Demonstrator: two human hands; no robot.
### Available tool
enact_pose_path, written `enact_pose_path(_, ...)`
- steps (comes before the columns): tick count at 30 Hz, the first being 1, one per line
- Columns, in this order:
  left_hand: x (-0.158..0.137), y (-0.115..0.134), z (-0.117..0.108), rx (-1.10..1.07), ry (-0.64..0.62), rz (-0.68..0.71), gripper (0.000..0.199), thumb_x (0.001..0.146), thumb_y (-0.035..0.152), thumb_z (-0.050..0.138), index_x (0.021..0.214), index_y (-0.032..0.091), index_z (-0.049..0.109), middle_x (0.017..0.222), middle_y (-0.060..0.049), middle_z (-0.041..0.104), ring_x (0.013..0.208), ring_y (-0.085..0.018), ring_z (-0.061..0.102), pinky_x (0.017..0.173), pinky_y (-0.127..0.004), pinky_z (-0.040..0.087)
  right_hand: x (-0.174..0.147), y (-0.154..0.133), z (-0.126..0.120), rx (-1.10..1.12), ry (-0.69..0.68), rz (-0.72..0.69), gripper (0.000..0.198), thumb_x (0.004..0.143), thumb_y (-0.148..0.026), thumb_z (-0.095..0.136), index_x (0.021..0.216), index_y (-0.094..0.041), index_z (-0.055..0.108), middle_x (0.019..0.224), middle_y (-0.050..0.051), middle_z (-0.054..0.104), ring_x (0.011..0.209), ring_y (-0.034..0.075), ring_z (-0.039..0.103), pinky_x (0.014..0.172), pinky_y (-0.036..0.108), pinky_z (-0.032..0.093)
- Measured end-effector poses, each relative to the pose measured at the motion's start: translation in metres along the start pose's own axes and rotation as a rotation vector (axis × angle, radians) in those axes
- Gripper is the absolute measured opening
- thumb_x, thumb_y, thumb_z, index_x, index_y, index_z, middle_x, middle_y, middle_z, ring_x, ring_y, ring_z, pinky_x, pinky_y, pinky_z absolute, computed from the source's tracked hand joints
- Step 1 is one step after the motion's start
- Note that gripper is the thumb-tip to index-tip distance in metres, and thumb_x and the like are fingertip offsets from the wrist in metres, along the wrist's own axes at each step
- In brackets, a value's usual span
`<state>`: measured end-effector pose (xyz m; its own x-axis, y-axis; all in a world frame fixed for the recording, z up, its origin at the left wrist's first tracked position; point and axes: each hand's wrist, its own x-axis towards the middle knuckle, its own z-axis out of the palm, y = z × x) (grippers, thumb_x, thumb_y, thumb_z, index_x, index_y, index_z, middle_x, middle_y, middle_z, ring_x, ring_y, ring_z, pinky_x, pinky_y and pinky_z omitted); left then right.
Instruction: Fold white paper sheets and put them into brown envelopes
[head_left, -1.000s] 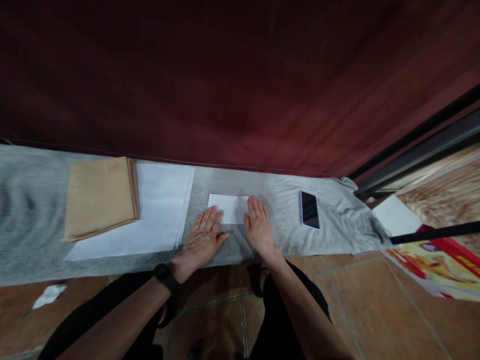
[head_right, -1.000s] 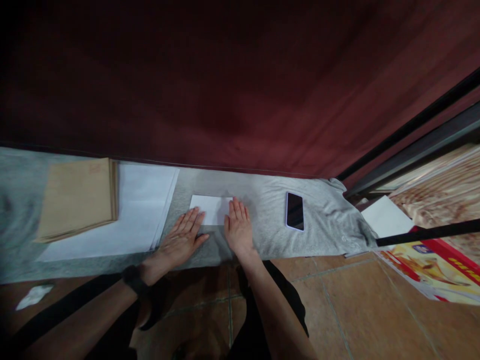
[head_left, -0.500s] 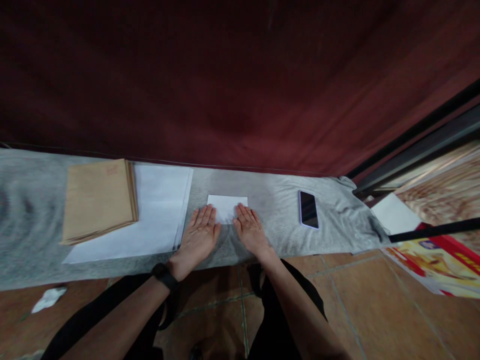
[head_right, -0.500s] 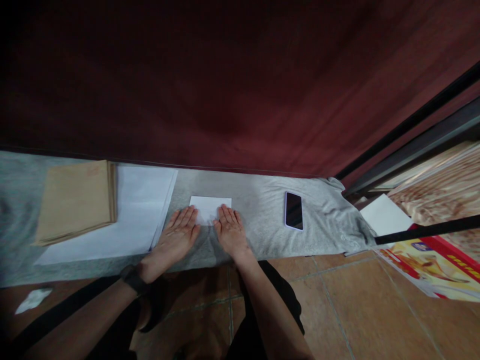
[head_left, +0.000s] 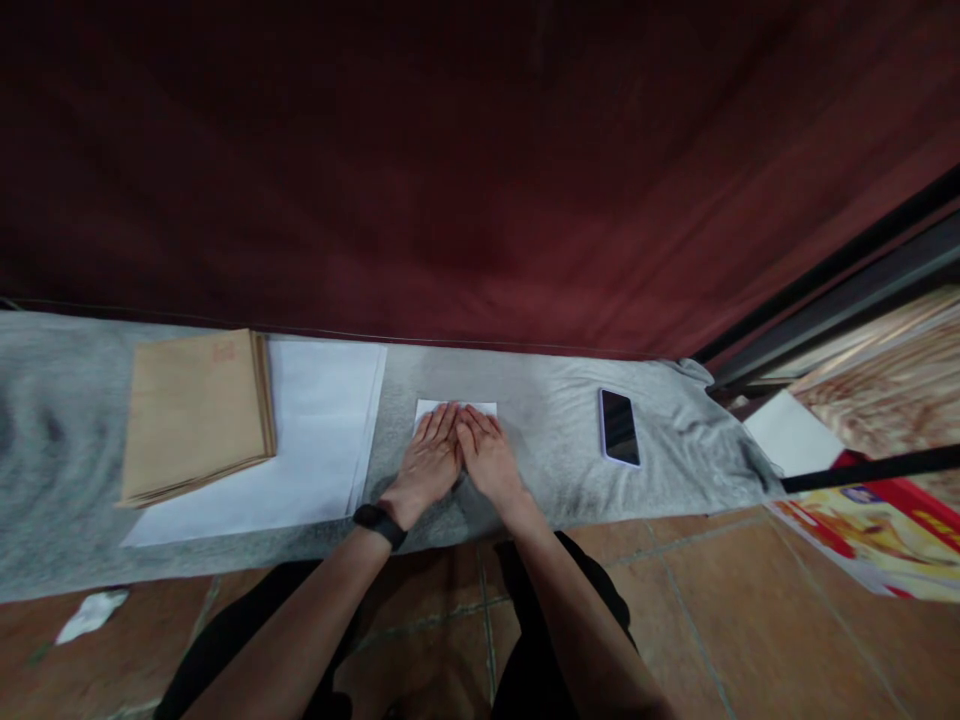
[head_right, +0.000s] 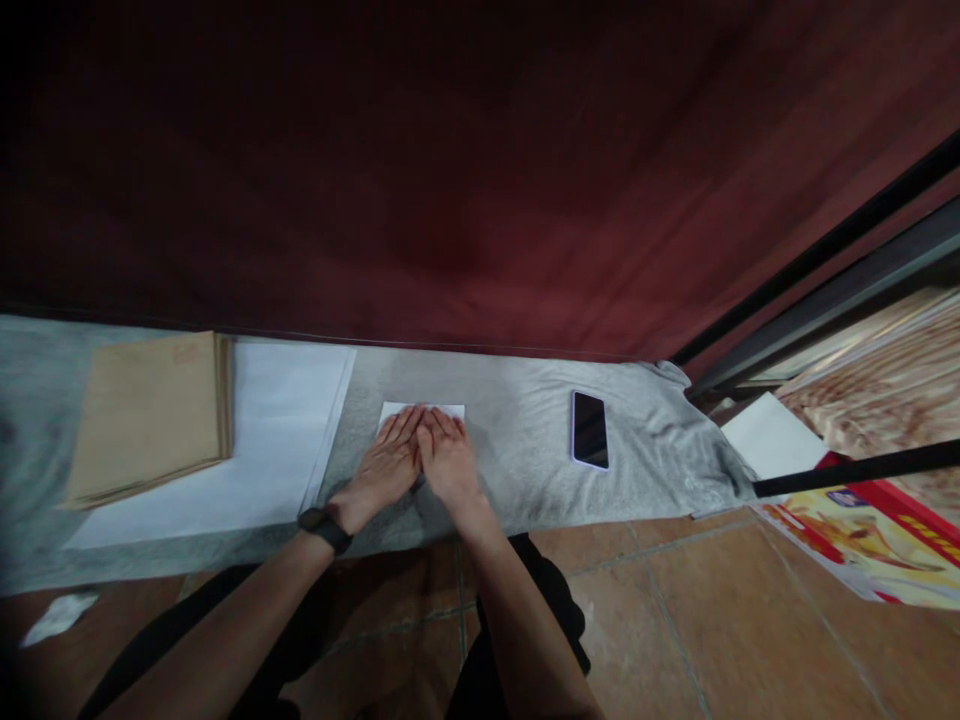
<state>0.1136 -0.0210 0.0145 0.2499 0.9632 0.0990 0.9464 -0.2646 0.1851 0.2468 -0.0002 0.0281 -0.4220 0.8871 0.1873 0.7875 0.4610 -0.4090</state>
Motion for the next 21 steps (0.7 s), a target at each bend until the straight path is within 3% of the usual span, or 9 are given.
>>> enact_pose_path(8,-0.001,-0.008,-0.006,0.006,0.031,-0.131,0.06,0.098,0.023,0.028,0.153,0.003,0.037,0.161,-0.018,0.036,0.153,-0.027,0.026,0.126,-0.045,0.019,-0.004,0.01,0.017,-0.102,0.048,0.092,0.054,0.108,-0.037,0.032,0.153,-0.009,0.042,0.158,0.016,0.041,0.151,0.025,0.033,0.123,0.045,0.026)
enact_pose_path(15,-0.006,-0.015,-0.014,0.022,0.054,-0.294,0.06,0.097,0.024,0.033,0.151,-0.002,0.039,0.16,-0.022,0.038,0.151,-0.03,0.032,0.123,-0.044,0.024,-0.015,0.026,0.018,-0.228,0.123,0.141,0.058,0.107,-0.04,0.037,0.154,-0.007,0.038,0.16,0.018,0.038,0.149,0.029,0.036,0.122,0.047,0.027)
enact_pose_path(21,-0.003,-0.023,-0.03,-0.127,0.091,-0.355,0.057,0.096,0.028,0.04,0.146,0.001,0.047,0.143,-0.023,0.058,0.135,-0.034,0.052,0.112,-0.045,0.039,-0.018,0.03,0.02,-0.275,0.152,0.165,0.06,0.106,-0.041,0.04,0.153,-0.004,0.039,0.158,0.02,0.041,0.147,0.031,0.038,0.121,0.049,0.028)
